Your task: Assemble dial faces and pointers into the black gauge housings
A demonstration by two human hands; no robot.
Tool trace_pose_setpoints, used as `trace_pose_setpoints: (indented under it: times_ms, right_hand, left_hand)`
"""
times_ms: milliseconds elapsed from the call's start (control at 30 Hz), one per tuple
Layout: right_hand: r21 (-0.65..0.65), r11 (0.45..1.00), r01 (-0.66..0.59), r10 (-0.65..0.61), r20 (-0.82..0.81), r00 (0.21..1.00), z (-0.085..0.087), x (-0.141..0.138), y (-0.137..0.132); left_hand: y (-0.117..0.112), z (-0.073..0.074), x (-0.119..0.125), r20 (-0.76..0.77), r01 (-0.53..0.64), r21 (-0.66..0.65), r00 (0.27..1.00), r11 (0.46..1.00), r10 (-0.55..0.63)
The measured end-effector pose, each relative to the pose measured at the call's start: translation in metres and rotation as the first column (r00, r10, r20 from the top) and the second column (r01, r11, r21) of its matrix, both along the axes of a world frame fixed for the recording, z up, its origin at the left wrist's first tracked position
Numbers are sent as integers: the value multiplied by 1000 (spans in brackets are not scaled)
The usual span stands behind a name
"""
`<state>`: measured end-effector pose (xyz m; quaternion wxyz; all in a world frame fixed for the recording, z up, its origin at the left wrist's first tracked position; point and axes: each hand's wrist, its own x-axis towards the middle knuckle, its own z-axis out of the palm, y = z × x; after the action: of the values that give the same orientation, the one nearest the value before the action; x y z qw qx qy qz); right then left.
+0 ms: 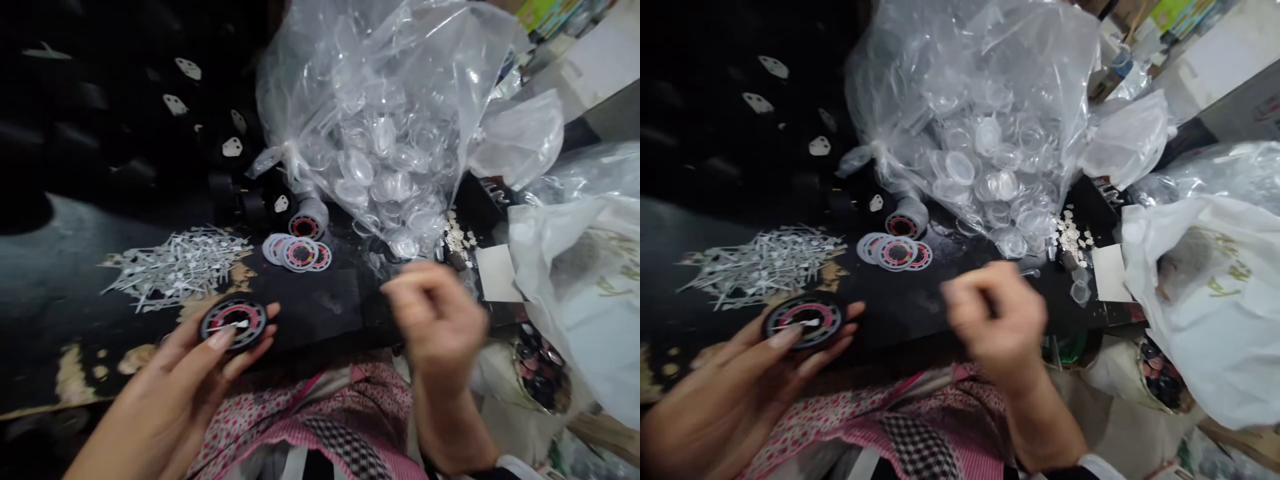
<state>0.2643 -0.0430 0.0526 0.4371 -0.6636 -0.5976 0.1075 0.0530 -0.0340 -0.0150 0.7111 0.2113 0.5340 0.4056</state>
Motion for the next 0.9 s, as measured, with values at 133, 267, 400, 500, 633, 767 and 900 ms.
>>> trace_pose_setpoints:
  times_ms: [133, 267, 400, 500, 633, 767, 900]
  right_hand:
    - [68, 929, 365, -356, -110, 928, -25, 57, -6]
    - [6, 962, 273, -249, -385, 888, -51, 61, 5]
    - [52, 999, 0, 32, -610, 792, -34, 16, 11]
    - [83, 957, -277, 263, -642, 720, -19, -19, 10]
    - [61, 874, -482, 428, -567, 704, -18, -41, 10]
    - [73, 819, -569, 538, -443, 718, -19, -46, 15]
    - [-8, 809, -587, 536, -398, 744, -12, -43, 16]
  left_hand:
    - [0, 8, 16, 365, 120, -245, 931, 962, -23]
    - [-2, 3, 27, 489, 185, -288, 872, 940, -22]
    - [-6, -5, 30, 491, 192, -239, 870, 952, -52]
    - [-5, -8, 31, 509, 212, -215, 858, 953, -76]
    - [-3, -7, 34, 544, 214, -180, 835, 960, -84]
    - [-2, -4, 36, 484, 210, -221, 871, 953, -80]
    - [-3, -5, 36, 502, 204, -223, 862, 953, -67]
